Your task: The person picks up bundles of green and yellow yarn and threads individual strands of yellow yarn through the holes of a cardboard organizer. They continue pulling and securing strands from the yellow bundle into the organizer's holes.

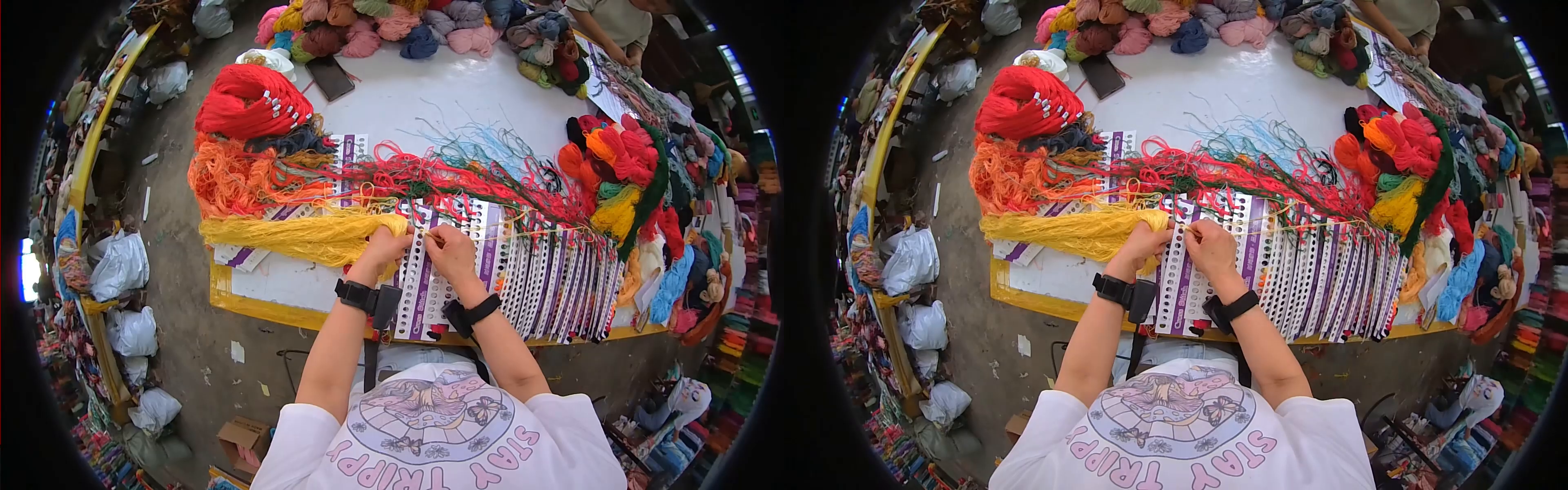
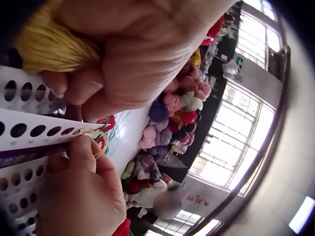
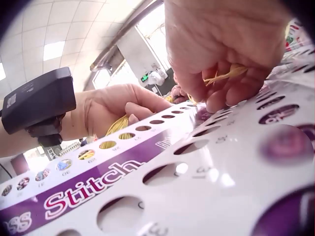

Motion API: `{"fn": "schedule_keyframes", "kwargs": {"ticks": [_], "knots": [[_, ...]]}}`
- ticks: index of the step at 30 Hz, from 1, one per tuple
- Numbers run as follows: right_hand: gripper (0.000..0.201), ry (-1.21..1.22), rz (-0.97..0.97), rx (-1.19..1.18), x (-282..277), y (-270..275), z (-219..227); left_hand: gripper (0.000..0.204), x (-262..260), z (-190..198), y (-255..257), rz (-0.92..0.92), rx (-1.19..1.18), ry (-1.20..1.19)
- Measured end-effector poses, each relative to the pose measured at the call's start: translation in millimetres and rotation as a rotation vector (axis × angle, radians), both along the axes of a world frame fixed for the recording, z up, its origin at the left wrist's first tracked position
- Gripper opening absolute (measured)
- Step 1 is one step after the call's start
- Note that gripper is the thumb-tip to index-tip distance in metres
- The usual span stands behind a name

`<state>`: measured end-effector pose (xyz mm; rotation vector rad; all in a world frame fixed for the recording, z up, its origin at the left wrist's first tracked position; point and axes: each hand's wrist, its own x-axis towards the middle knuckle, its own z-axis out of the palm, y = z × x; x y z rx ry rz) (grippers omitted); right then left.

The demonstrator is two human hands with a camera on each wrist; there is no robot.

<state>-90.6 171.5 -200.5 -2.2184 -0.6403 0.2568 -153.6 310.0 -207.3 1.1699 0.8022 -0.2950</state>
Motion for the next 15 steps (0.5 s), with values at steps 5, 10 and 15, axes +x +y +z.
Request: {"fn": "schedule_keyframes", "kwargs": {"ticks": [5, 10, 15], "knots": [[0.01, -0.009, 0.081, 0.011, 4.1, -2.7, 5.8, 0.011, -3.2, -12.1, -7.2, 0.075, -0.1, -0.067], [0.012, 0.01, 0.03, 0.069, 5.3, -5.7, -6.9, 0.014, 0.2, -17.4, -11.5, 0.173, 0.184, -0.044], [0.018, 0.003, 0.05, -0.022, 4.6, -4.0, -1.6, 0.026, -21.8, -14.4, 33.3, 0.331, -0.892, -0.301]]}}
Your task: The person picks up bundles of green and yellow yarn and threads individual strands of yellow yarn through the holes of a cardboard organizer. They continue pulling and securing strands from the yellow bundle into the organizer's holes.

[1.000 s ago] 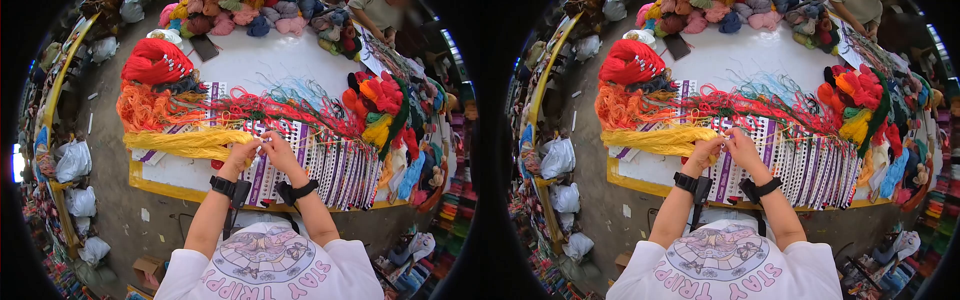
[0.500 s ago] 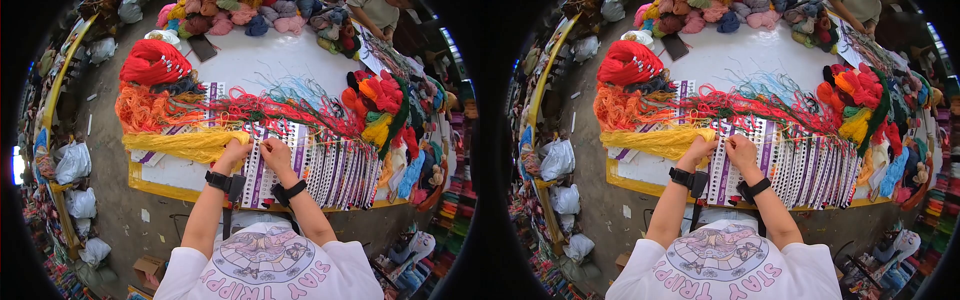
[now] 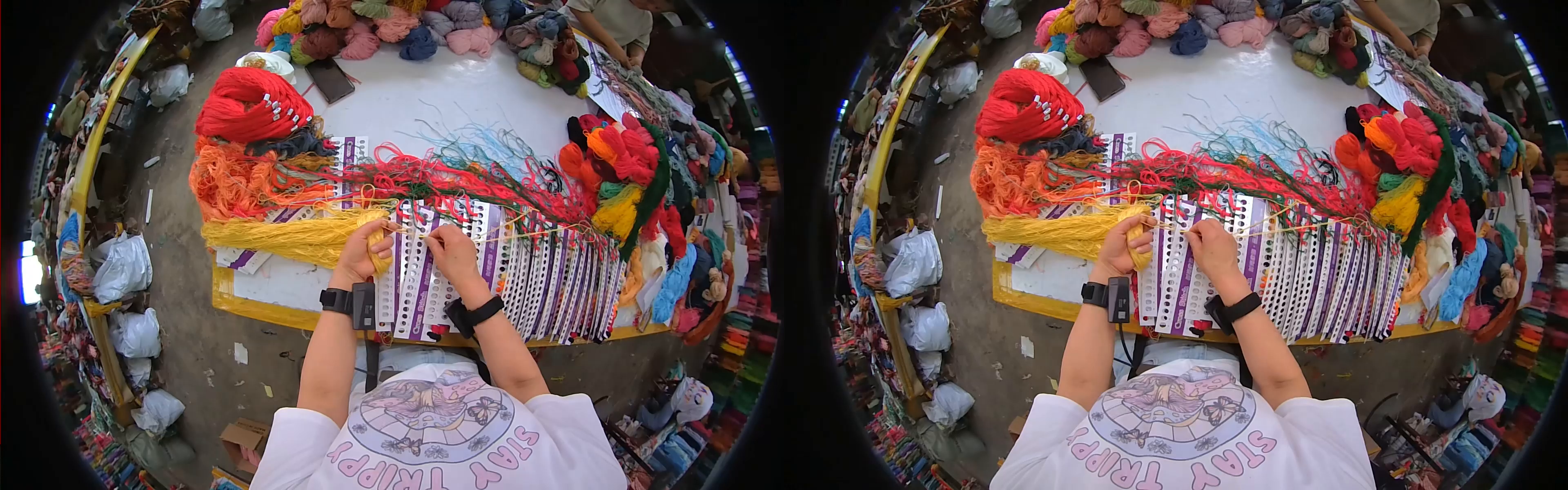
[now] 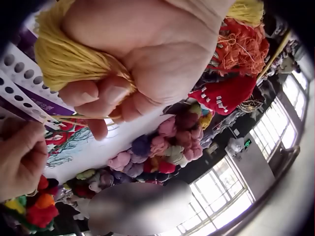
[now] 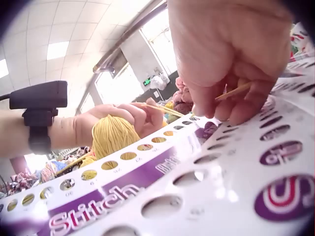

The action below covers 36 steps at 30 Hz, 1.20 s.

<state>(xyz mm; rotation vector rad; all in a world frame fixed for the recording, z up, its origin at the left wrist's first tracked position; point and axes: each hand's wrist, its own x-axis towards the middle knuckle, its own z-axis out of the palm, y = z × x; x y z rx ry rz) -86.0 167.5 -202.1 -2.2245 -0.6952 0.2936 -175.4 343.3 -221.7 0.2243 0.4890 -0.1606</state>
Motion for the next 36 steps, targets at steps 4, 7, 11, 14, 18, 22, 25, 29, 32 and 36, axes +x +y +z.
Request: {"fn": "schedule_keyframes", "kwargs": {"ticks": [4, 7, 11, 14, 18, 22, 25, 29, 32, 36], "knots": [[0.027, 0.179, -0.028, 0.016, 4.9, 5.7, 18.1, 0.036, 4.6, 26.7, -21.5, -0.249, 0.515, -0.048], [0.032, 0.211, -0.079, 0.025, 7.4, 6.7, 13.6, 0.017, 18.9, 9.6, -47.1, -0.281, 1.635, -0.357], [0.029, 0.025, -0.067, -0.11, -5.2, 4.8, 1.7, 0.011, 15.2, 14.2, 9.2, -0.292, 1.33, 0.383], [0.046, -0.066, -0.017, -0.239, -8.2, 4.4, 1.9, 0.008, -37.4, 17.9, 114.8, 0.5, 0.721, 0.467], [0.046, -0.083, -0.042, -0.282, -7.5, 5.1, -2.6, 0.015, -90.0, 52.0, 189.0, 0.761, 1.031, 0.678], [0.027, 0.241, 0.067, -0.04, 5.5, 46.7, 34.6, 0.038, -64.3, 114.6, 129.7, 0.33, 0.789, -0.03], [0.013, 0.413, 0.214, 0.576, -0.8, 93.8, 103.7, 0.048, -31.0, 155.7, 75.9, 0.227, 0.638, -0.2], [0.014, 0.653, 0.287, 0.681, -1.1, 109.8, 137.6, 0.05, -8.6, 182.4, 37.9, 0.212, 0.825, -0.23], [0.016, 0.729, 0.248, 0.671, 0.6, 101.9, 160.6, 0.049, -5.1, 188.6, 31.5, 0.228, 0.861, -0.215], [0.014, 0.765, 0.167, 0.688, 4.3, 95.1, 156.1, 0.037, -5.5, 188.4, 32.2, 0.249, 0.835, -0.202]]}}
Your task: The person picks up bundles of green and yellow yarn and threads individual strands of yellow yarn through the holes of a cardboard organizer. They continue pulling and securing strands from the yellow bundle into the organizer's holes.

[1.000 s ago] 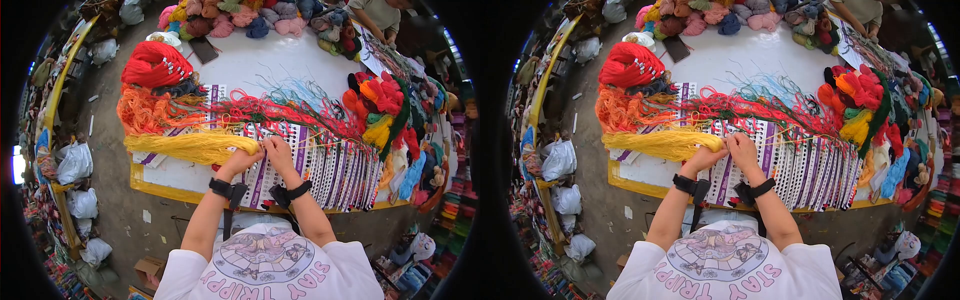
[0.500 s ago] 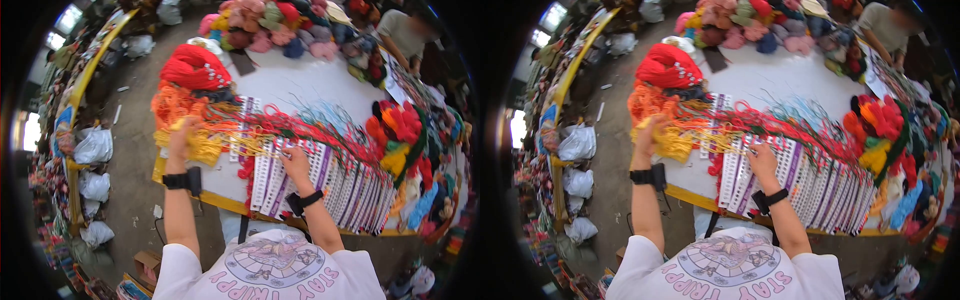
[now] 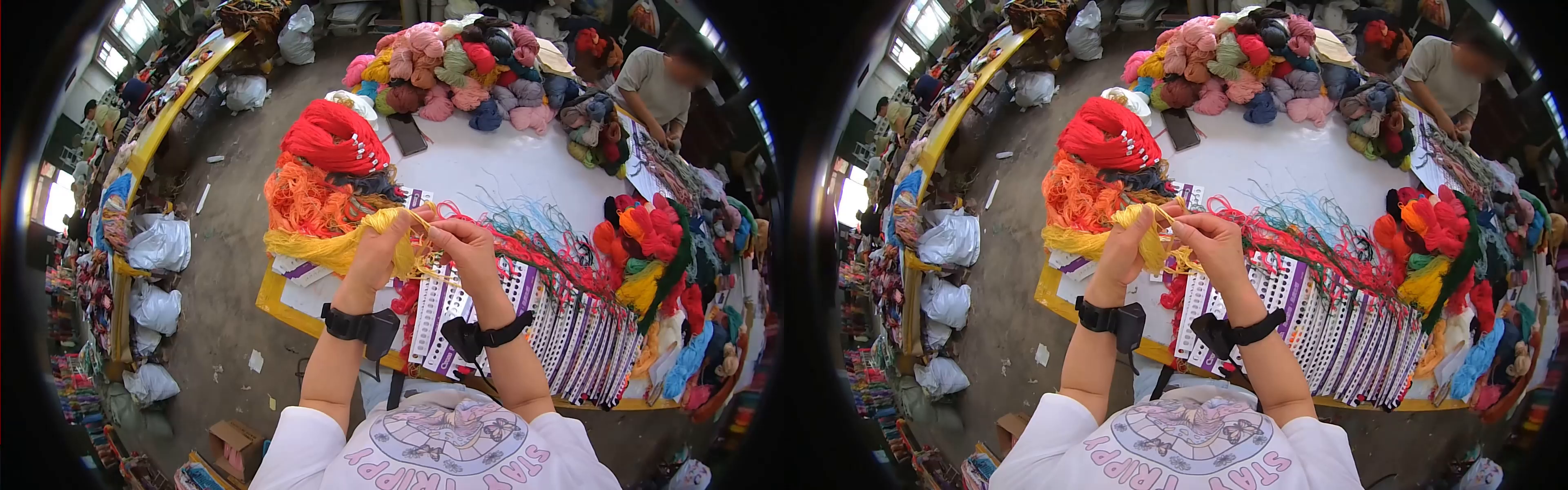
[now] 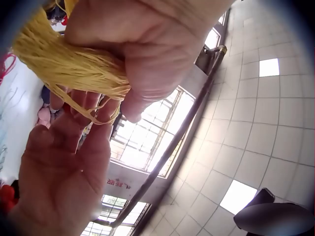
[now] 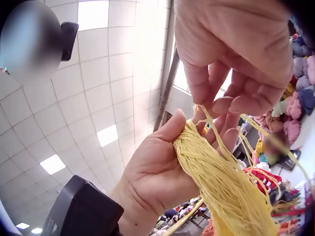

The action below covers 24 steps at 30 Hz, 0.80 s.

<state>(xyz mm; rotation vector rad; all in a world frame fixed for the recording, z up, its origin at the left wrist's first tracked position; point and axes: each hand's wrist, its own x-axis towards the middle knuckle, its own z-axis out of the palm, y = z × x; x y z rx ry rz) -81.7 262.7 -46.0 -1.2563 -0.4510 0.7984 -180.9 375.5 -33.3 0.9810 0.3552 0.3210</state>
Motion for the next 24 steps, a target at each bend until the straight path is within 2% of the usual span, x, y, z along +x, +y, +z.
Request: {"fn": "schedule_keyframes", "kwargs": {"ticks": [3, 6, 9, 10, 12, 13, 14, 15, 16, 17, 18, 19, 20, 21, 22, 23, 24], "knots": [[0.013, -0.003, -0.002, 0.137, -3.1, 1.2, 2.9, 0.027, 4.7, -6.7, -4.0, 0.086, 0.064, -0.002], [0.012, 0.05, 0.011, 0.07, -0.6, -1.8, -3.8, 0.021, 6.3, -9.6, -6.0, 0.188, 0.064, 0.027], [0.014, -0.238, -0.057, 0.019, 0.5, -0.7, -20.0, 0.017, 8.0, -12.3, -5.2, 0.263, 0.003, 0.034], [0.018, -0.019, -0.101, 0.134, 2.2, -3.4, -18.1, 0.015, 8.8, -13.5, -4.3, 0.284, -0.025, 0.029], [0.024, 0.419, -0.203, 0.357, 13.2, -19.7, -13.5, 0.013, -2.8, -12.6, 16.2, 0.298, -0.304, 0.004], [0.034, 0.599, -0.101, 0.748, 41.0, -51.3, -40.7, 0.013, -18.7, -30.1, 48.3, 0.349, -0.394, -0.045], [0.033, 0.592, -0.277, 0.701, 80.3, -101.7, -52.8, 0.014, -38.0, -50.6, 83.2, 0.396, -0.491, -0.084], [0.028, 0.491, -0.409, 0.814, 116.5, -166.0, -56.1, 0.014, -53.2, -44.1, 98.4, 0.622, -0.157, 0.09], [0.02, 0.195, -0.833, 0.459, 145.8, -241.1, -55.6, 0.013, -76.3, -44.8, 118.2, 0.709, -0.215, 0.203], [0.021, 0.249, -0.927, 0.771, 168.3, -337.8, -70.6, 0.013, -99.7, -61.5, 141.8, 0.788, -0.123, 0.142], [0.028, -0.042, -1.321, 0.619, 168.6, -372.1, -43.2, 0.013, -111.3, -81.7, 151.5, 0.869, -0.031, 0.076], [0.019, -0.139, -1.702, 0.351, 150.4, -365.0, -13.3, 0.013, -100.2, -95.6, 136.1, 0.713, -0.156, 0.085], [0.015, -0.315, -1.48, 0.154, 140.6, -341.1, -15.2, 0.014, -80.6, -104.7, 109.6, 0.562, -0.274, 0.088], [0.008, -0.308, -1.249, 0.031, 126.7, -306.5, -33.4, 0.014, -61.0, -111.7, 78.2, 0.411, -0.384, 0.089], [0.01, -0.331, -0.998, -0.106, 112.7, -271.7, -51.4, 0.019, -34.0, -117.9, 32.9, 0.31, -0.234, 0.261], [0.018, -0.38, -0.756, -0.228, 98.8, -237.0, -69.5, 0.025, -11.6, -126.4, -8.6, 0.161, -0.197, 0.359], [0.022, -0.493, -0.458, -0.26, 73.9, -197.3, -88.7, 0.028, 8.2, -139.7, -39.1, -0.028, -0.19, 0.348]]}}
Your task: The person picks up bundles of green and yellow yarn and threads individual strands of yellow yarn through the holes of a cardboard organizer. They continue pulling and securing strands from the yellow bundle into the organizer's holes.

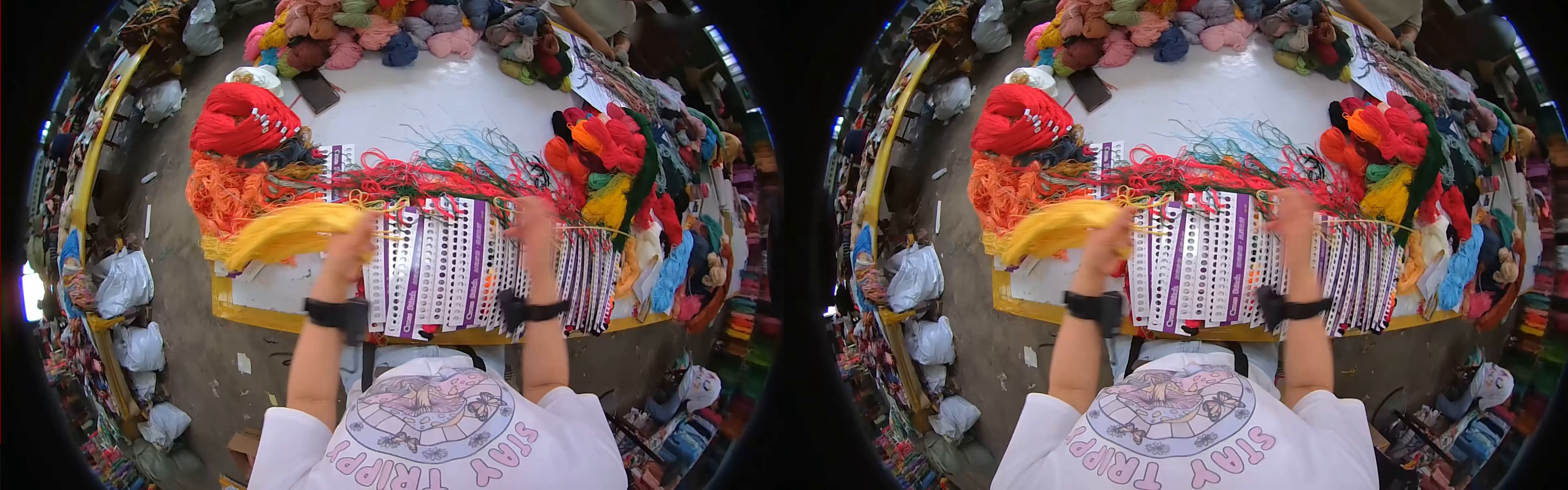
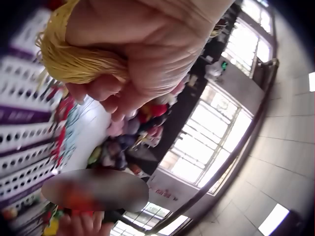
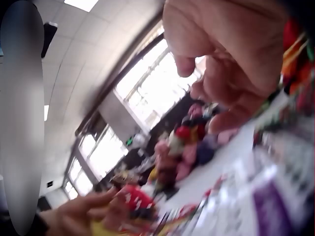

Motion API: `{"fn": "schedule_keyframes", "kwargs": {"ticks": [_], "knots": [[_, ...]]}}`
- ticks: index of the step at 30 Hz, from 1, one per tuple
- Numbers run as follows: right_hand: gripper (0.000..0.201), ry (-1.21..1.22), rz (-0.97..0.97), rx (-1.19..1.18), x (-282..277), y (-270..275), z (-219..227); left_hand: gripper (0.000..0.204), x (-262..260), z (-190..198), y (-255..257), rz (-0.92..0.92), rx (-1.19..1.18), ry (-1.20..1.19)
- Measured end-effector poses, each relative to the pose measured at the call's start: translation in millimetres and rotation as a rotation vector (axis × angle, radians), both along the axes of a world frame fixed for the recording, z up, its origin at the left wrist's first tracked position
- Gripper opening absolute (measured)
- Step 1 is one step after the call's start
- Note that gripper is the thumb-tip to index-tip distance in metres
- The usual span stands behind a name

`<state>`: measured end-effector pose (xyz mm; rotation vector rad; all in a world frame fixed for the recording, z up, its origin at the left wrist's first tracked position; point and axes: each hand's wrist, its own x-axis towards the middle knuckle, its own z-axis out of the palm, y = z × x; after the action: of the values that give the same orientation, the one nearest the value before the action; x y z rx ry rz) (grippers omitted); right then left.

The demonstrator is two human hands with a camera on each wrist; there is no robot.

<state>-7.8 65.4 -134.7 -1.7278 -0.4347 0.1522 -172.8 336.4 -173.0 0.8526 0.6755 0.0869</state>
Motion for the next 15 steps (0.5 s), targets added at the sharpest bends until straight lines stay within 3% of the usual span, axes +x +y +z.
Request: {"fn": "schedule_keyframes", "kwargs": {"ticks": [1, 2, 4, 7, 9, 11, 12, 14, 15], "knots": [[0.021, 0.313, 0.17, 0.079, -20.9, 25.3, -8.7, 0.026, 14.9, -10.6, -24.0, -0.135, -0.156, -0.1], [0.021, 0.633, 0.29, 0.107, -41.9, 50.5, -17.2, 0.022, 26.4, -11.5, -46.4, -0.183, -0.105, -0.055], [0.022, 0.752, 0.393, -0.009, -59.8, 73.4, -23.8, 0.015, 36.5, -16.1, -66.4, -0.23, -0.091, -0.036], [0.023, 0.666, 0.425, -0.012, -61.1, 76.3, -25.9, 0.01, 38.8, -24.0, -69.2, -0.237, -0.177, -0.054], [0.02, 0.373, 0.369, -0.301, -60.5, 78.4, -17.5, 0.01, 41.0, -23.5, -64.3, -0.252, -0.191, 0.015], [0.017, 0.033, 0.315, -0.463, -58.6, 80.1, -14.5, 0.014, 43.3, -27.8, -60.9, -0.263, -0.013, 0.127], [0.015, -0.025, 0.294, -0.534, -55.1, 78.6, -20.1, 0.016, 43.9, -30.5, -60.6, -0.269, 0.077, 0.184], [0.012, -0.141, 0.244, -0.672, -45.7, 75.2, -39.7, 0.017, 50.3, -53.0, -72.4, -0.096, 0.406, 0.082], [0.011, -0.13, 0.19, -0.625, -44.2, 75.2, -48.1, 0.017, 52.3, -64.9, -77.3, -0.007, 0.569, 0.03]]}}
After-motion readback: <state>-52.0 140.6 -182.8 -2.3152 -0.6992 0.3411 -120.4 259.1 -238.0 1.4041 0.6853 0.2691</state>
